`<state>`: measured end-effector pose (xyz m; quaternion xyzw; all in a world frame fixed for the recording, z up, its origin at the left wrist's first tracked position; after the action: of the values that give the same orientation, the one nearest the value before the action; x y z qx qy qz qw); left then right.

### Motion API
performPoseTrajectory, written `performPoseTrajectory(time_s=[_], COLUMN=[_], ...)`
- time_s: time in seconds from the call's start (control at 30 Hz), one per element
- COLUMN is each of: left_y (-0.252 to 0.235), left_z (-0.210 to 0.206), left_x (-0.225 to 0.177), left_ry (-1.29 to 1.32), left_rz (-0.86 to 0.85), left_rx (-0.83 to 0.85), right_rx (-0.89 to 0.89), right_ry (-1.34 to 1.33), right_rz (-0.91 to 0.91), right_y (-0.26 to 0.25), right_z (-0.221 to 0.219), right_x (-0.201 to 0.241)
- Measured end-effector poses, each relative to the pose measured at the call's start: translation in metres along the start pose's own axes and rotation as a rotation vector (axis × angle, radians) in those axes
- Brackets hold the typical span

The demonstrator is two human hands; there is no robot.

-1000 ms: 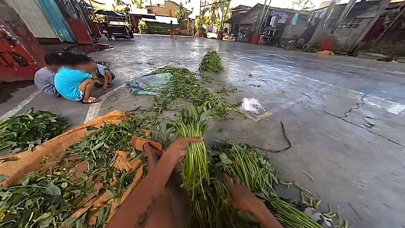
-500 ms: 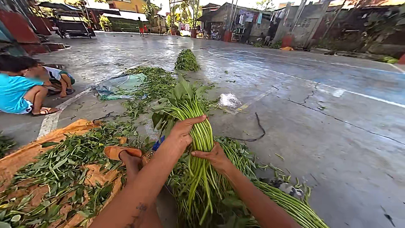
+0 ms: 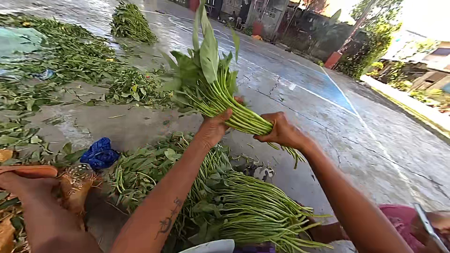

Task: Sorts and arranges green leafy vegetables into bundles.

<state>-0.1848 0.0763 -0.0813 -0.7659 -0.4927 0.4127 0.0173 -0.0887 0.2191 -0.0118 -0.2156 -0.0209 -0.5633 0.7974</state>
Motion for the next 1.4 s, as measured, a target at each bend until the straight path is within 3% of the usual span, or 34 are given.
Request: performPoseTrajectory(time_s=[0.1,0.2,0.3,0.4,0.47,0.53,0.57,0.63,0.7,0.77,0.83,0.97,1.17,1.23,1.33,1.4], left_y=[0.042,0.088,0.123,0.134,0.119,0.100,0.088,0.070,0.073,0.075,0.068,0.064,0.087,0.094,0.109,0.121], left_z=[0.035,0.067,0.098,0.142,0.161,0.147,0.119,0.048,-0.001,-0.006,0.009,0.034,0.056,0.055,0.056,0.062], left_x=[0.071,0.116,0.115,0.093,0.063,0.025,0.016,0.036,0.088,0.133,0.154,0.149,0.133,0.127,0.122,0.123], left_ry=[-0.412,-0.649,-0.690,-0.780,-0.972,-1.150,-1.219,-1.257,-1.241,-1.302,-1.360,-1.358,-1.449,-1.450,-1.470,-1.487], left_rz=[0.322,0.699,0.892,0.983,0.799,0.355,0.124,-0.172,-0.131,-0.060,-0.048,0.143,0.010,0.039,0.293,0.462], left_rx=[-0.076,0.094,0.096,-0.030,-0.238,-0.456,-0.415,-0.091,0.337,0.557,0.561,0.507,0.635,0.625,0.544,0.459], right_rx=[0.089,0.342,0.524,0.586,0.641,0.714,0.736,0.747,0.746,0.756,0.772,0.720,0.710,0.710,0.663,0.544], right_ry=[-0.004,-0.178,-0.381,-0.532,-0.569,-0.583,-0.583,-0.549,-0.505,-0.470,-0.449,-0.511,-0.534,-0.574,-0.675,-0.536], right_rz=[-0.148,-0.417,-0.572,-0.676,-0.701,-0.697,-0.680,-0.637,-0.609,-0.605,-0.591,-0.585,-0.571,-0.553,-0.546,-0.586], right_y=[0.061,0.110,0.136,0.146,0.148,0.145,0.140,0.130,0.125,0.120,0.119,0.126,0.125,0.125,0.128,0.126], right_z=[-0.037,-0.080,-0.103,-0.113,-0.118,-0.132,-0.139,-0.149,-0.156,-0.157,-0.156,-0.158,-0.162,-0.161,-0.161,-0.150], right_x=[-0.045,-0.073,-0.084,-0.097,-0.104,-0.107,-0.106,-0.101,-0.097,-0.093,-0.090,-0.087,-0.084,-0.083,-0.081,-0.079])
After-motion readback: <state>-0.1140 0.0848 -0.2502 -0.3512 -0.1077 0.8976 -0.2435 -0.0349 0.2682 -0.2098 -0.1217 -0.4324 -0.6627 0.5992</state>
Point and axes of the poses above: each hand's wrist, its own y-axis away from the middle knuckle, its own z-axis out of the back of the hand, x = y × z, the point moved 7 cm from there along -y, towards the middle knuckle, and after that the axes turned 2 degrees about -x, right-handed, at the moved point
